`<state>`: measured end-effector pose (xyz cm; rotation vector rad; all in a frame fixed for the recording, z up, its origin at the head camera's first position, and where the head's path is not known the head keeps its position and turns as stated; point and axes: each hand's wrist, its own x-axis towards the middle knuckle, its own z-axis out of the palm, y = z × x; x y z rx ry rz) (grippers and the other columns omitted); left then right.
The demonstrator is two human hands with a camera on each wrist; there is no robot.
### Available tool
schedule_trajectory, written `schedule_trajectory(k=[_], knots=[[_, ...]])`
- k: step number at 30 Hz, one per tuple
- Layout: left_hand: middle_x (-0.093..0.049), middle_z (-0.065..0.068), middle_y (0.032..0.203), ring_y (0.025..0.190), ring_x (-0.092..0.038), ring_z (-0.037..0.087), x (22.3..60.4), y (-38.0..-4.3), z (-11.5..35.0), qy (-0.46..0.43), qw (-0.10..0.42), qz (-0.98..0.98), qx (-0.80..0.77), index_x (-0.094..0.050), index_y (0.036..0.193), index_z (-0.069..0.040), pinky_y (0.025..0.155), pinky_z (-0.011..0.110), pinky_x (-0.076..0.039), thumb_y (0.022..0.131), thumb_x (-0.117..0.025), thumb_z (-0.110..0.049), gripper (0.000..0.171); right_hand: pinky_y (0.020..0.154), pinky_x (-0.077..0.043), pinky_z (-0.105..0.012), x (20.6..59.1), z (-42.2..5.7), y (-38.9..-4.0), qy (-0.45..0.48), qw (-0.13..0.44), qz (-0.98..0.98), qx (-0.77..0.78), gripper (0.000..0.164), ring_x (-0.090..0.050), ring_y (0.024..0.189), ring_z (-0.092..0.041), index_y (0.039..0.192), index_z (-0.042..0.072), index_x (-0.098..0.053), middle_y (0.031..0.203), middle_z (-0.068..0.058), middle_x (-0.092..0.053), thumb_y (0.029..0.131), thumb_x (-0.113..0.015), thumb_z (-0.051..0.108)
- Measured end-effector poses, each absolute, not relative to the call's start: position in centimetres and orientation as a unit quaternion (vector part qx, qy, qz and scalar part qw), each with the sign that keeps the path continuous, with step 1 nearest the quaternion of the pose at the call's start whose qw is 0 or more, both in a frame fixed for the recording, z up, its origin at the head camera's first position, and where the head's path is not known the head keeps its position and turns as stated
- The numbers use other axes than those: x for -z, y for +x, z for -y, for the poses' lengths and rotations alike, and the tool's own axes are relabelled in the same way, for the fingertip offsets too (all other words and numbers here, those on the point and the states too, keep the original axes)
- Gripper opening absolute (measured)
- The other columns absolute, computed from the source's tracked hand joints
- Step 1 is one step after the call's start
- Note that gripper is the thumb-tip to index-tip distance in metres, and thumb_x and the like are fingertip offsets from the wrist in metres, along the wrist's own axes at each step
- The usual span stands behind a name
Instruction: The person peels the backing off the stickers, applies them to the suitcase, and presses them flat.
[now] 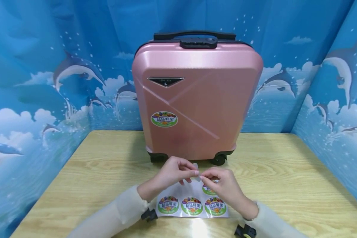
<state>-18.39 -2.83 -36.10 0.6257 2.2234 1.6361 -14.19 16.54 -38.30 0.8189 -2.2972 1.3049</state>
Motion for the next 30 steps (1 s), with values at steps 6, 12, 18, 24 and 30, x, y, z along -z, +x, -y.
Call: schedule_trajectory(k=[6, 12, 18, 24, 30], knots=[[-0.071, 0.005, 0.078, 0.067, -0.068, 0.033, 36.38, -18.52, 2.81, 0.216, 0.156, -0.772, -0.577, -0.071, 0.089, -0.006, 0.048, 0.03, -0.052, 0.083, -0.073, -0.022, 0.016, 0.058, -0.054, -0.02, 38.25, -16.21, -14.12, 0.304, 0.203, 0.813, -0.454, 0.008, -0.063, 0.064, -0.003, 0.084, 0.005, -0.073, 0.078, -0.006, -0.07, 0.079, -0.072, -0.001], [-0.071, 0.005, 0.077, 0.066, -0.068, 0.025, 36.41, -18.4, 2.91, 0.216, 0.162, -0.768, -0.581, -0.071, 0.089, -0.005, 0.05, 0.029, -0.053, 0.083, -0.072, -0.019, 0.015, 0.059, -0.053, -0.018, 38.5, -16.09, -14.12, 0.303, 0.211, 0.817, -0.442, 0.007, -0.063, 0.067, -0.004, 0.084, 0.006, -0.073, 0.079, -0.005, -0.071, 0.079, -0.073, 0.001], [-0.071, 0.011, 0.08, 0.067, -0.067, 0.026, 36.44, -18.15, 3.05, 0.228, 0.154, -0.759, -0.59, -0.071, 0.091, 0.0, 0.053, 0.032, -0.054, 0.084, -0.07, -0.015, 0.016, 0.059, -0.053, -0.018, 38.69, -16.05, -14.14, 0.298, 0.208, 0.82, -0.443, 0.006, -0.063, 0.066, -0.003, 0.083, 0.006, -0.073, 0.078, -0.005, -0.07, 0.078, -0.073, 0.002], [-0.071, 0.012, 0.08, 0.062, -0.065, 0.014, 36.65, -18.21, 3.07, 0.221, 0.134, -0.758, -0.599, -0.07, 0.091, 0.002, 0.052, 0.029, -0.053, 0.085, -0.068, -0.01, 0.014, 0.059, -0.054, -0.02, 38.91, -16.24, -14.09, 0.285, 0.186, 0.825, -0.451, 0.005, -0.063, 0.068, -0.002, 0.083, 0.005, -0.073, 0.078, -0.006, -0.07, 0.079, -0.073, 0.002], [-0.07, 0.009, 0.08, 0.063, -0.063, 0.012, 36.82, -18.54, 3.51, 0.207, 0.128, -0.76, -0.603, -0.069, 0.092, 0.001, 0.054, 0.027, -0.051, 0.086, -0.067, -0.011, 0.014, 0.052, -0.053, -0.023, 38.88, -16.98, -14.4, 0.265, 0.164, 0.832, -0.46, 0.004, -0.061, 0.062, -0.001, 0.083, 0.005, -0.073, 0.075, -0.004, -0.07, 0.08, -0.072, 0.003]])
